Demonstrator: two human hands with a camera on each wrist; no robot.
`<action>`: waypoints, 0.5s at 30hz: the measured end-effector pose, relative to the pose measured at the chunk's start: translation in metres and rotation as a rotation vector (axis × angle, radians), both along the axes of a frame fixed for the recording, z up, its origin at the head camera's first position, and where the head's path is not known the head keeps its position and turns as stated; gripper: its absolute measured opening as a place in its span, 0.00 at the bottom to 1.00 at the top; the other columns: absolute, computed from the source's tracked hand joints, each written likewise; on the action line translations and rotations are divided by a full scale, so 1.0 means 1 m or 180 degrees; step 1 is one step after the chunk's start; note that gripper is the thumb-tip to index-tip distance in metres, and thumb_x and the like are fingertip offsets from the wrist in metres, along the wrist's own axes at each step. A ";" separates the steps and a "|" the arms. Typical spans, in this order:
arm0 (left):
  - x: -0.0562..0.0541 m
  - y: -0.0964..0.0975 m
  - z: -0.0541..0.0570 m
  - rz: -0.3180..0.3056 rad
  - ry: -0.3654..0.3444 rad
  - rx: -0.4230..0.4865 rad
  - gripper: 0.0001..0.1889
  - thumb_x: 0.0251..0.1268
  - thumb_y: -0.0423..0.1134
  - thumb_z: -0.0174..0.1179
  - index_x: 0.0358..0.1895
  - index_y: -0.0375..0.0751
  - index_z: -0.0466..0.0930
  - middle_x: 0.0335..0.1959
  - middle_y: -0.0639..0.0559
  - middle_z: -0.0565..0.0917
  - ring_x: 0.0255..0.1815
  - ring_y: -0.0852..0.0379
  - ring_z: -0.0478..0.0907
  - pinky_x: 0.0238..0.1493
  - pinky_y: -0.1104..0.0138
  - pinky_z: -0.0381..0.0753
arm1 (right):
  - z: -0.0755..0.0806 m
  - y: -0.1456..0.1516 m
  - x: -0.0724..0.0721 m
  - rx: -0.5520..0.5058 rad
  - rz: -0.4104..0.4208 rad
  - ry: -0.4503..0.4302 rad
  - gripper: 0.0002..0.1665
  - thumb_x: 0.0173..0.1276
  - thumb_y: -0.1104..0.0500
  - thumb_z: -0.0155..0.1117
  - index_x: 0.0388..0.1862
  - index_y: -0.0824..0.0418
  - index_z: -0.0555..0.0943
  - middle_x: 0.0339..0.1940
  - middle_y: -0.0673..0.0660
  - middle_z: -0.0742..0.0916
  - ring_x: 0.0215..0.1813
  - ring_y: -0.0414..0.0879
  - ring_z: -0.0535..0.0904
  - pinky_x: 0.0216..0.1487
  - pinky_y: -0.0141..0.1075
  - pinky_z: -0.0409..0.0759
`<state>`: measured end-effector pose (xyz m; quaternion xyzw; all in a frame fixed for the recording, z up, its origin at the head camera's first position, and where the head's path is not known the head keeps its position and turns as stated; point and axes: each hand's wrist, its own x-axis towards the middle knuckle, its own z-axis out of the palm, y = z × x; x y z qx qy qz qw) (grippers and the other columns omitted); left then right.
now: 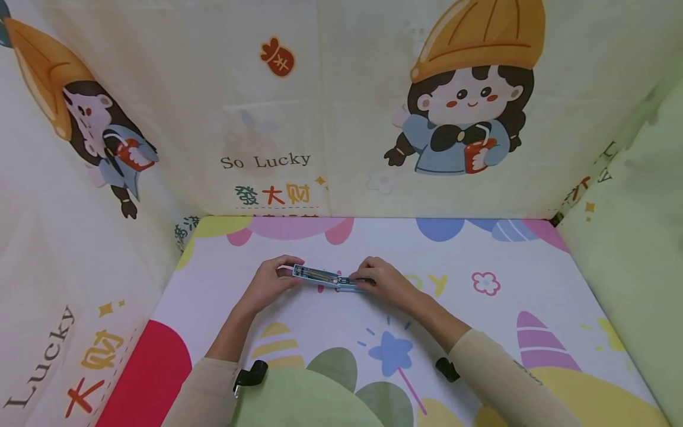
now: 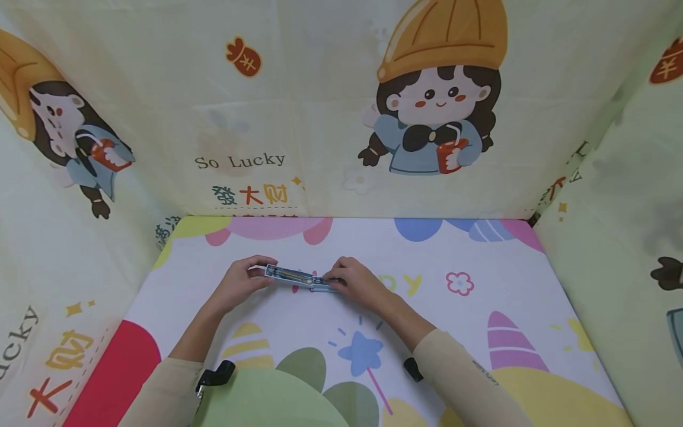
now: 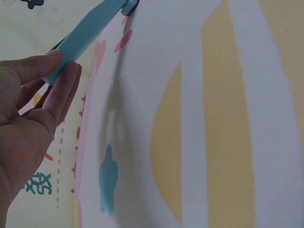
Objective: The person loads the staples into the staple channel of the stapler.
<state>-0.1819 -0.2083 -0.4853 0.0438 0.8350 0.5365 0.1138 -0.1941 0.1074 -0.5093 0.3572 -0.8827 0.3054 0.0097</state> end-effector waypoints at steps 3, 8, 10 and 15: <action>0.000 -0.001 0.000 0.0000 -0.0015 -0.0006 0.22 0.64 0.28 0.70 0.62 0.34 0.81 0.59 0.38 0.80 0.50 0.48 0.83 0.42 0.72 0.84 | -0.001 0.002 -0.002 0.0023 0.0140 0.0193 0.14 0.67 0.64 0.74 0.50 0.55 0.91 0.44 0.53 0.85 0.46 0.46 0.79 0.48 0.36 0.79; 0.000 -0.001 -0.001 -0.0002 -0.0046 0.0002 0.22 0.64 0.29 0.70 0.62 0.34 0.81 0.59 0.38 0.80 0.50 0.47 0.83 0.42 0.72 0.84 | -0.002 0.003 -0.003 0.0067 0.0308 0.0433 0.15 0.65 0.65 0.74 0.51 0.54 0.91 0.43 0.54 0.84 0.44 0.45 0.76 0.45 0.34 0.77; 0.000 -0.001 -0.001 -0.0011 -0.0048 0.0027 0.22 0.64 0.28 0.69 0.62 0.34 0.81 0.59 0.38 0.80 0.49 0.47 0.83 0.42 0.72 0.84 | -0.002 0.004 -0.003 0.0096 0.0314 0.0446 0.15 0.65 0.65 0.75 0.50 0.54 0.91 0.43 0.54 0.84 0.44 0.45 0.76 0.45 0.34 0.76; -0.001 -0.001 -0.001 -0.0018 -0.0046 0.0058 0.22 0.64 0.28 0.69 0.62 0.33 0.81 0.59 0.38 0.79 0.49 0.47 0.83 0.42 0.72 0.84 | -0.002 0.005 -0.003 0.0176 0.0262 0.0345 0.16 0.66 0.65 0.75 0.51 0.53 0.91 0.44 0.53 0.84 0.45 0.45 0.75 0.45 0.34 0.76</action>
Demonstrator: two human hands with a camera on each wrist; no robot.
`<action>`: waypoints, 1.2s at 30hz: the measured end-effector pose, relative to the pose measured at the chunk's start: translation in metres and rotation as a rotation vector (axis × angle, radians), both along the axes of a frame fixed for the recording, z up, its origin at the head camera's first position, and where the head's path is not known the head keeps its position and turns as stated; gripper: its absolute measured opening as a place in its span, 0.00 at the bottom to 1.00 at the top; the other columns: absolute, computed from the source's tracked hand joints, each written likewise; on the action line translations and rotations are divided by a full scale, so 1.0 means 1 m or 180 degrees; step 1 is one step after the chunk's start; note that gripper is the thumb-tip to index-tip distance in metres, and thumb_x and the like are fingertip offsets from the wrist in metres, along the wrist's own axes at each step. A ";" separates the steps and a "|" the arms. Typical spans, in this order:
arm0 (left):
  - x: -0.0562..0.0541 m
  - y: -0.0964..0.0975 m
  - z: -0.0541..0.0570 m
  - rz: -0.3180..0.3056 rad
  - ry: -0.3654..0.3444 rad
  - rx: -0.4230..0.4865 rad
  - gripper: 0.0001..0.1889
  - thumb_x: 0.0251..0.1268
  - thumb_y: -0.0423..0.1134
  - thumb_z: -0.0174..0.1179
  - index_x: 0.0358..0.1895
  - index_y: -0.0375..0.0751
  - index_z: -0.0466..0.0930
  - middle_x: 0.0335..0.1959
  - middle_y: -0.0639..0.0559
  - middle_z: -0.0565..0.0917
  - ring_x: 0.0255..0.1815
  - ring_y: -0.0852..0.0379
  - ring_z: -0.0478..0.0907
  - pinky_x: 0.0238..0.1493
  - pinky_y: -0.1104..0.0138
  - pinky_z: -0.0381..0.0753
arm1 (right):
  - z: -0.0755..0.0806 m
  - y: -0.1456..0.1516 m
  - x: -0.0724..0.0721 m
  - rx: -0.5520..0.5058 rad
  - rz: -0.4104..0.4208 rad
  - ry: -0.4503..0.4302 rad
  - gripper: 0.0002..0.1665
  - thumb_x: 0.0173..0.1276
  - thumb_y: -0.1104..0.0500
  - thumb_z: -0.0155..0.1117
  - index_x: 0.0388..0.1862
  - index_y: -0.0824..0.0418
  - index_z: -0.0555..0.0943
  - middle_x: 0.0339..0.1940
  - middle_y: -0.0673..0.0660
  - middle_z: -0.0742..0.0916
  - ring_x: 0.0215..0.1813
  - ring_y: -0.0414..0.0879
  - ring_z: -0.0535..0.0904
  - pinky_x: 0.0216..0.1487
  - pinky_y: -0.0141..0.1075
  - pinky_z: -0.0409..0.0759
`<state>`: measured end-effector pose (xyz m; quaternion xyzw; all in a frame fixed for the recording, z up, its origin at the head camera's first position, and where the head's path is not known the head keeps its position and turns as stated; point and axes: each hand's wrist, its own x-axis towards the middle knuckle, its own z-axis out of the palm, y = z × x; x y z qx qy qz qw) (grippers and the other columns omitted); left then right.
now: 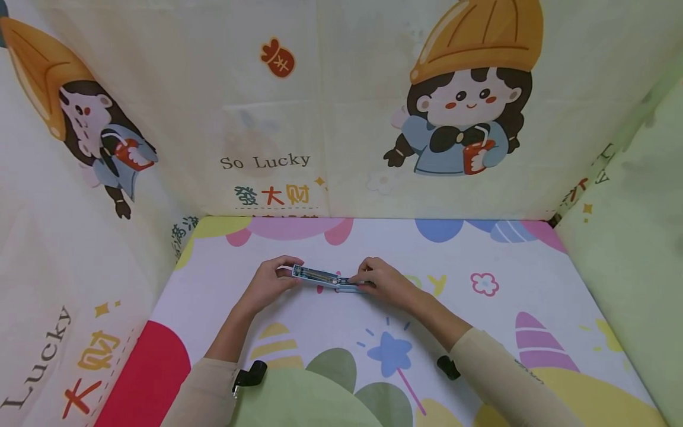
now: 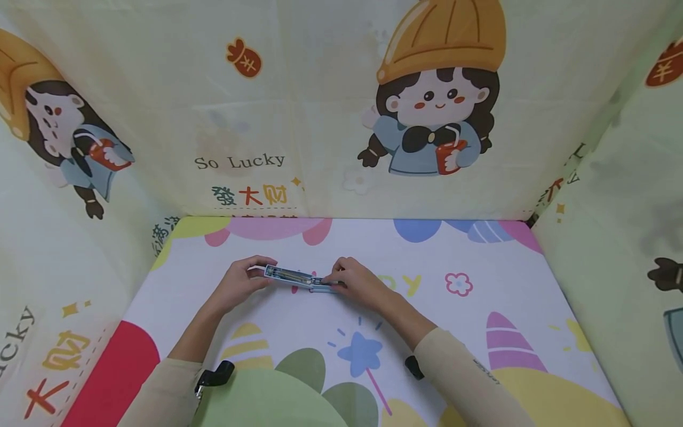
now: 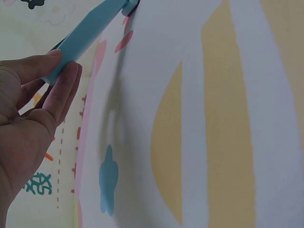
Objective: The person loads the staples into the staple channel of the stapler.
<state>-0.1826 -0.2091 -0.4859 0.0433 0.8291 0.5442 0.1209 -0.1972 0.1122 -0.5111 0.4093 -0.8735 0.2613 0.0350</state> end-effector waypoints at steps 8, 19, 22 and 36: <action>0.000 0.002 0.001 -0.0002 0.0006 -0.0060 0.22 0.64 0.28 0.69 0.62 0.34 0.81 0.60 0.38 0.79 0.49 0.47 0.83 0.42 0.72 0.83 | 0.002 0.004 0.002 0.0019 -0.0061 -0.0077 0.15 0.66 0.63 0.75 0.51 0.52 0.91 0.45 0.53 0.83 0.45 0.45 0.74 0.46 0.34 0.76; 0.001 0.002 0.002 0.0022 -0.0003 -0.0089 0.22 0.64 0.29 0.70 0.62 0.35 0.81 0.60 0.39 0.80 0.50 0.46 0.82 0.42 0.72 0.83 | 0.003 0.018 0.006 -0.0005 -0.0094 -0.0063 0.15 0.65 0.63 0.76 0.51 0.53 0.91 0.44 0.54 0.83 0.45 0.45 0.75 0.46 0.35 0.76; 0.001 0.002 0.001 0.0019 -0.0014 -0.0081 0.22 0.64 0.30 0.70 0.62 0.36 0.81 0.60 0.39 0.80 0.50 0.46 0.82 0.43 0.72 0.83 | 0.002 0.022 0.007 -0.0001 -0.0103 0.0028 0.15 0.64 0.62 0.77 0.50 0.54 0.91 0.43 0.53 0.84 0.45 0.45 0.75 0.45 0.34 0.77; 0.002 0.001 0.004 0.0015 -0.0007 -0.0055 0.22 0.64 0.31 0.70 0.62 0.36 0.81 0.61 0.39 0.80 0.50 0.46 0.82 0.41 0.71 0.83 | 0.005 0.036 0.010 0.0140 -0.0186 0.0088 0.15 0.63 0.61 0.78 0.49 0.52 0.92 0.43 0.52 0.84 0.45 0.45 0.75 0.46 0.36 0.77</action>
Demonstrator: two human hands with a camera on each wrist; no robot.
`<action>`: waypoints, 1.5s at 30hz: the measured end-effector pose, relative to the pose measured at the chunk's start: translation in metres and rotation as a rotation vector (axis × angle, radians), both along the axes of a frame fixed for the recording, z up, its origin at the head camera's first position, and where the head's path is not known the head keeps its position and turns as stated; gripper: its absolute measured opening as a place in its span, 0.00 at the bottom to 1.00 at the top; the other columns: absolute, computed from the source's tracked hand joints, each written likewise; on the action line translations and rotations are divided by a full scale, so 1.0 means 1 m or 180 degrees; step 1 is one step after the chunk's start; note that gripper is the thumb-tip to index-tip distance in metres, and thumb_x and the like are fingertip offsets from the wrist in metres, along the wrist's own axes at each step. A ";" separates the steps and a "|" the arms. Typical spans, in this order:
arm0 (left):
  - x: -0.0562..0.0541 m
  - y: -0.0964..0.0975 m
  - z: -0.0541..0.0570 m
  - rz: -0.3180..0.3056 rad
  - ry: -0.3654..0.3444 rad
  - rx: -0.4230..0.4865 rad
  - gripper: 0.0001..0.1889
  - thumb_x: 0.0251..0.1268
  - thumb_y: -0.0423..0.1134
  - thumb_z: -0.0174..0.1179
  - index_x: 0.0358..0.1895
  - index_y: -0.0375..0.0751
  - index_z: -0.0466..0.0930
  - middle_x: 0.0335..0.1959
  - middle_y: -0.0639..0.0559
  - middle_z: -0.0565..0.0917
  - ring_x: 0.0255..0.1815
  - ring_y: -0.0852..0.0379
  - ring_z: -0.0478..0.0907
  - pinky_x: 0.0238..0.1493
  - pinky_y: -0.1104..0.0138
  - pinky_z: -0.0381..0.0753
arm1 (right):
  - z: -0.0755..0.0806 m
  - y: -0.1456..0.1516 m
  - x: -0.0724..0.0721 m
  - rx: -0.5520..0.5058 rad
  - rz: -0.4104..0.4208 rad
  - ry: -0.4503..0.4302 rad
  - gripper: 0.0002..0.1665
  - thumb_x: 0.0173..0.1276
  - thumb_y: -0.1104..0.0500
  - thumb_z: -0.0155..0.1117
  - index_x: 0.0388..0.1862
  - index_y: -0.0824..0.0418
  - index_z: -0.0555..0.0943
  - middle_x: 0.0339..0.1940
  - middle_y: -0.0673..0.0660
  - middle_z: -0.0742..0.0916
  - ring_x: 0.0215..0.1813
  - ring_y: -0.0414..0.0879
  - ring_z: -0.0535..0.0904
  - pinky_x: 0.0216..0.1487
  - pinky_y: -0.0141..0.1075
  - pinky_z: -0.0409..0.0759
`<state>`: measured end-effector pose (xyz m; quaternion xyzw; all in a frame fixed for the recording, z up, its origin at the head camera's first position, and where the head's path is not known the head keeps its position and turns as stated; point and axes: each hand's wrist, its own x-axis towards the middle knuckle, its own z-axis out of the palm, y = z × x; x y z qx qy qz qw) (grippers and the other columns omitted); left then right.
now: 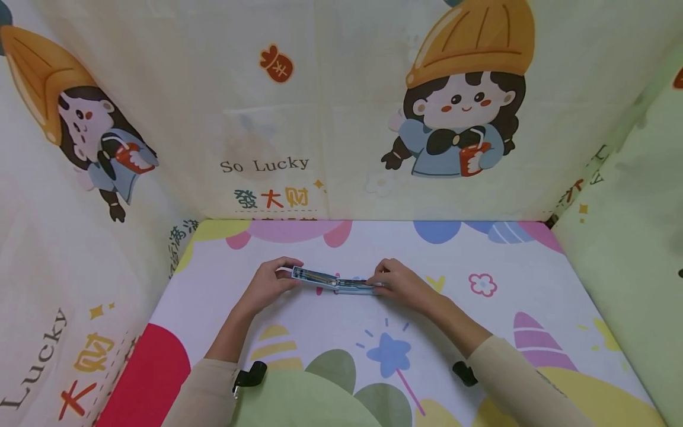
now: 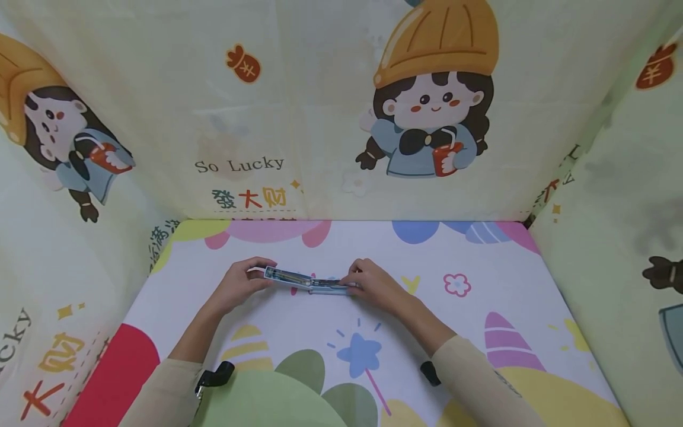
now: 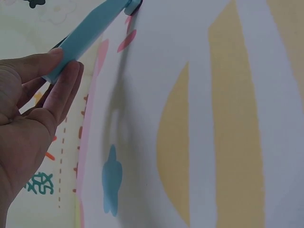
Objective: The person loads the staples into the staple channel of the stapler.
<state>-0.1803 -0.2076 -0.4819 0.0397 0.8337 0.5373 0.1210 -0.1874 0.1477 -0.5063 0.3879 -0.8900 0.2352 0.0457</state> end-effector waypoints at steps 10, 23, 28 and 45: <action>-0.001 0.000 -0.002 0.0004 -0.0042 -0.0050 0.22 0.65 0.30 0.69 0.62 0.37 0.81 0.60 0.41 0.80 0.48 0.48 0.82 0.42 0.69 0.84 | -0.002 0.004 0.004 0.0025 -0.0055 -0.0132 0.17 0.65 0.59 0.77 0.53 0.52 0.90 0.46 0.52 0.84 0.48 0.44 0.76 0.48 0.37 0.79; -0.001 0.000 0.000 0.0007 -0.0026 -0.0103 0.22 0.65 0.30 0.69 0.62 0.38 0.82 0.59 0.42 0.81 0.47 0.50 0.82 0.41 0.69 0.84 | -0.007 0.017 0.012 -0.0165 -0.0635 -0.0703 0.40 0.61 0.51 0.80 0.71 0.57 0.77 0.55 0.52 0.87 0.57 0.49 0.80 0.64 0.50 0.79; -0.001 0.001 0.002 0.0003 -0.0024 -0.0113 0.22 0.64 0.30 0.69 0.62 0.38 0.82 0.59 0.42 0.82 0.47 0.48 0.82 0.41 0.68 0.84 | -0.009 0.020 0.011 0.0034 -0.0688 -0.0771 0.38 0.61 0.52 0.80 0.68 0.60 0.79 0.54 0.54 0.85 0.52 0.47 0.78 0.59 0.47 0.80; -0.001 0.006 0.010 -0.0077 0.0145 -0.0103 0.23 0.64 0.31 0.70 0.63 0.36 0.81 0.58 0.42 0.82 0.49 0.47 0.82 0.42 0.70 0.84 | -0.009 0.019 0.009 0.0057 -0.0619 -0.0803 0.25 0.62 0.56 0.79 0.56 0.62 0.85 0.47 0.54 0.83 0.44 0.42 0.76 0.49 0.38 0.80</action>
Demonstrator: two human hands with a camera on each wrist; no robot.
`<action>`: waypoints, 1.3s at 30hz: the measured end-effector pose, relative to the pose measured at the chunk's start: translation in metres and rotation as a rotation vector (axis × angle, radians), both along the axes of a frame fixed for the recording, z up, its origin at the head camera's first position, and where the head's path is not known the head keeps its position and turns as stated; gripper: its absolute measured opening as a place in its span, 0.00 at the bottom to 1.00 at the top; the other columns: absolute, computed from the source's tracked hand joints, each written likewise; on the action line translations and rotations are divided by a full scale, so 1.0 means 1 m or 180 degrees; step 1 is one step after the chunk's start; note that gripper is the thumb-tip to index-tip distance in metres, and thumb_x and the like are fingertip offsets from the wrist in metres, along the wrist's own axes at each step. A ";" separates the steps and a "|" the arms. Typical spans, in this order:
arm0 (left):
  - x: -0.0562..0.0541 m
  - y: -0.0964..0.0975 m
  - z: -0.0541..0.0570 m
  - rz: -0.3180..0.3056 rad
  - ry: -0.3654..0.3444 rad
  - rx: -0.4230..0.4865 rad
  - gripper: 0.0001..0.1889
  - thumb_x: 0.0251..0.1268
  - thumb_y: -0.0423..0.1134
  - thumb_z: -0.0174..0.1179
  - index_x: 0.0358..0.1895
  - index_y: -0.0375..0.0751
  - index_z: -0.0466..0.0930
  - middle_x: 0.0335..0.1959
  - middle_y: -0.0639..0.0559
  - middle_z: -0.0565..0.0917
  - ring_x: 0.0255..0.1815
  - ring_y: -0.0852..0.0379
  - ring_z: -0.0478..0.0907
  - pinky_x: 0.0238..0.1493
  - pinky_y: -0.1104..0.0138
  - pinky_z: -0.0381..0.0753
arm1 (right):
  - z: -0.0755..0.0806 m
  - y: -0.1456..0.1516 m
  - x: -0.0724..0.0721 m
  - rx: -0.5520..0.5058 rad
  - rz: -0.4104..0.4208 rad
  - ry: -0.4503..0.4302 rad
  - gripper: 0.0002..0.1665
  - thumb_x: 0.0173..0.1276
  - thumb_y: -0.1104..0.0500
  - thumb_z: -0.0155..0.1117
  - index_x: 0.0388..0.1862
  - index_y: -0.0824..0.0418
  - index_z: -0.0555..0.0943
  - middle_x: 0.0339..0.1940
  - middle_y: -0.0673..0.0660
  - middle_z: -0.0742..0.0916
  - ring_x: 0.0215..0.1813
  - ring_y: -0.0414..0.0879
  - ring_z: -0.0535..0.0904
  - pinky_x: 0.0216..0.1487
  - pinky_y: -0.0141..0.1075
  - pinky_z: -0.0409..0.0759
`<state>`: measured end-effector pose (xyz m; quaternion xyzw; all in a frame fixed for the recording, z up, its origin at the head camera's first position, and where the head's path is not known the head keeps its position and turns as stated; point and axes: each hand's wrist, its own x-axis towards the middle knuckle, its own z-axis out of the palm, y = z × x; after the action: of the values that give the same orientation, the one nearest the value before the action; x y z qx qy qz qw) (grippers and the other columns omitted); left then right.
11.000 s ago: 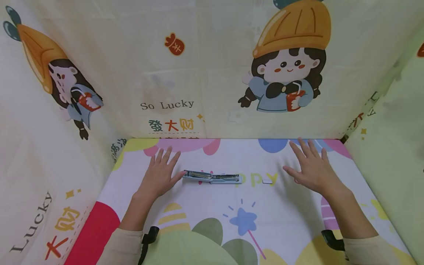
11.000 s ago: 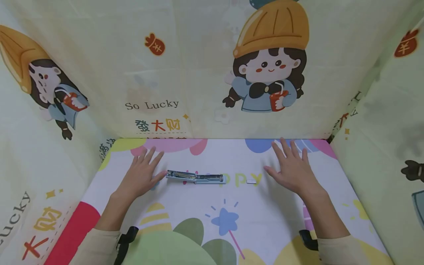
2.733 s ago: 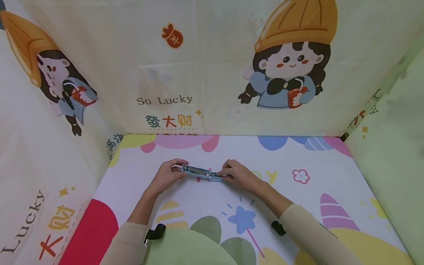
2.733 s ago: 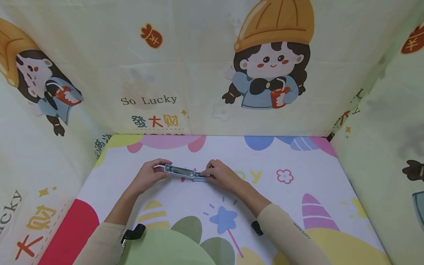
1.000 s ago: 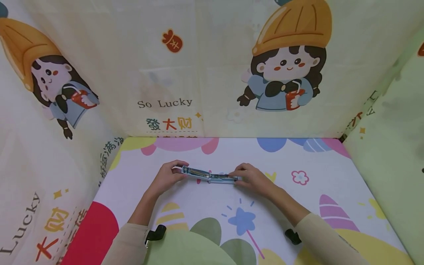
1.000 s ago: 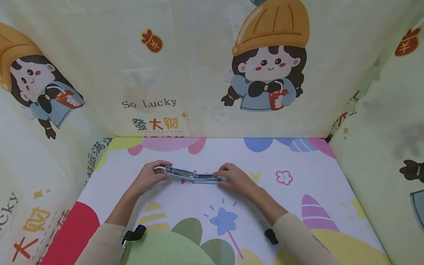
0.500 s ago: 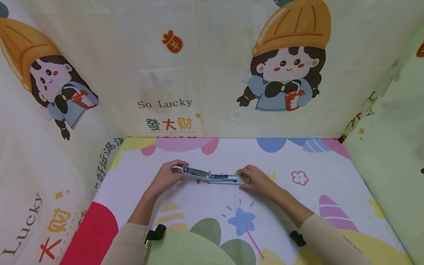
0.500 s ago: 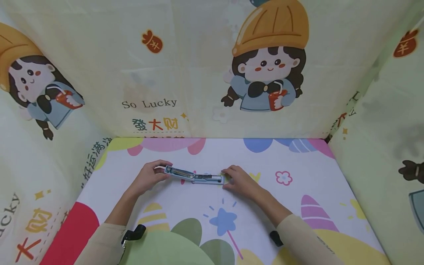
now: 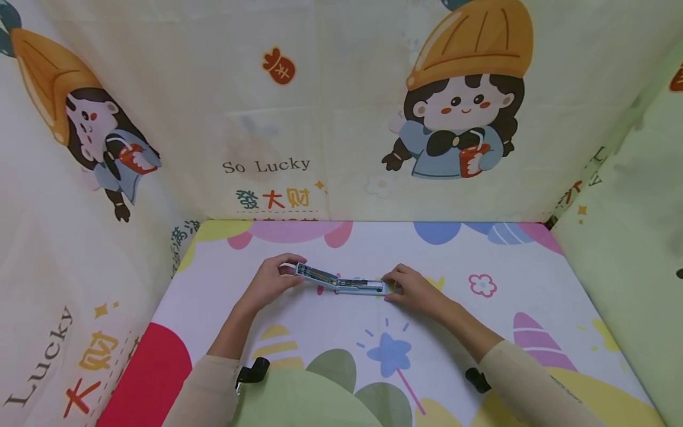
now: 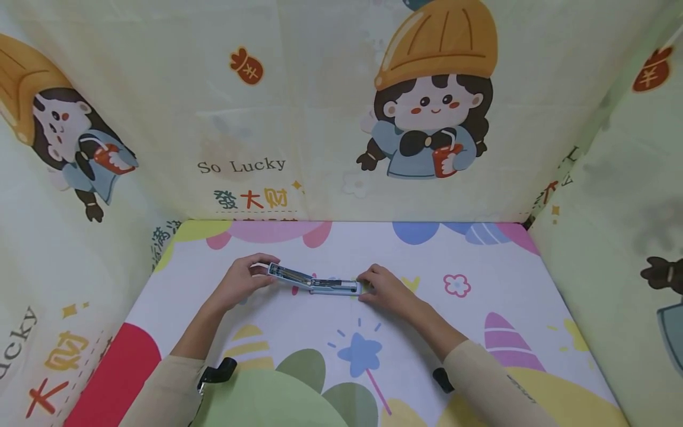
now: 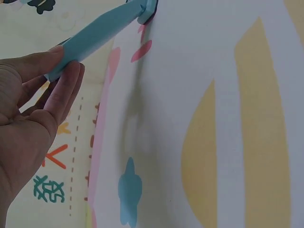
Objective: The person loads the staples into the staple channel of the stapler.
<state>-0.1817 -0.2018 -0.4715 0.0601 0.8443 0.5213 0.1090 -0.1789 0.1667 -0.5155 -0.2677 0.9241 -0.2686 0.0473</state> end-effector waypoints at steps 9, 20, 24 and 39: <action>-0.001 0.004 0.006 -0.0064 0.0068 -0.0060 0.23 0.65 0.34 0.71 0.63 0.40 0.82 0.57 0.46 0.83 0.51 0.47 0.82 0.47 0.66 0.86 | -0.001 -0.002 -0.001 0.0041 -0.0035 -0.0028 0.24 0.63 0.54 0.79 0.56 0.62 0.86 0.48 0.54 0.84 0.43 0.41 0.75 0.47 0.36 0.79; -0.004 0.011 0.012 -0.0138 0.0153 -0.0026 0.21 0.64 0.33 0.72 0.60 0.39 0.83 0.53 0.47 0.84 0.52 0.46 0.83 0.49 0.62 0.87 | -0.001 -0.005 -0.002 0.0088 -0.0002 0.0060 0.25 0.61 0.55 0.80 0.56 0.62 0.86 0.47 0.55 0.85 0.43 0.42 0.76 0.48 0.37 0.80; -0.004 0.013 0.014 -0.0153 0.0185 0.0004 0.20 0.64 0.33 0.72 0.59 0.39 0.84 0.53 0.47 0.84 0.53 0.46 0.82 0.48 0.63 0.87 | 0.000 -0.006 -0.001 0.0101 0.0010 0.0054 0.24 0.62 0.56 0.80 0.55 0.62 0.86 0.47 0.55 0.85 0.43 0.42 0.76 0.48 0.38 0.81; -0.004 0.034 0.022 -0.0280 0.0392 0.0001 0.17 0.64 0.34 0.72 0.56 0.45 0.86 0.51 0.51 0.87 0.58 0.46 0.83 0.56 0.56 0.86 | 0.000 -0.005 -0.004 0.0033 0.0019 -0.0003 0.23 0.62 0.55 0.79 0.55 0.61 0.85 0.46 0.54 0.84 0.43 0.42 0.77 0.49 0.39 0.81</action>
<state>-0.1860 -0.1676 -0.4494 0.1291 0.8458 0.5114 0.0797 -0.1826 0.1620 -0.5155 -0.2700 0.9246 -0.2639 0.0500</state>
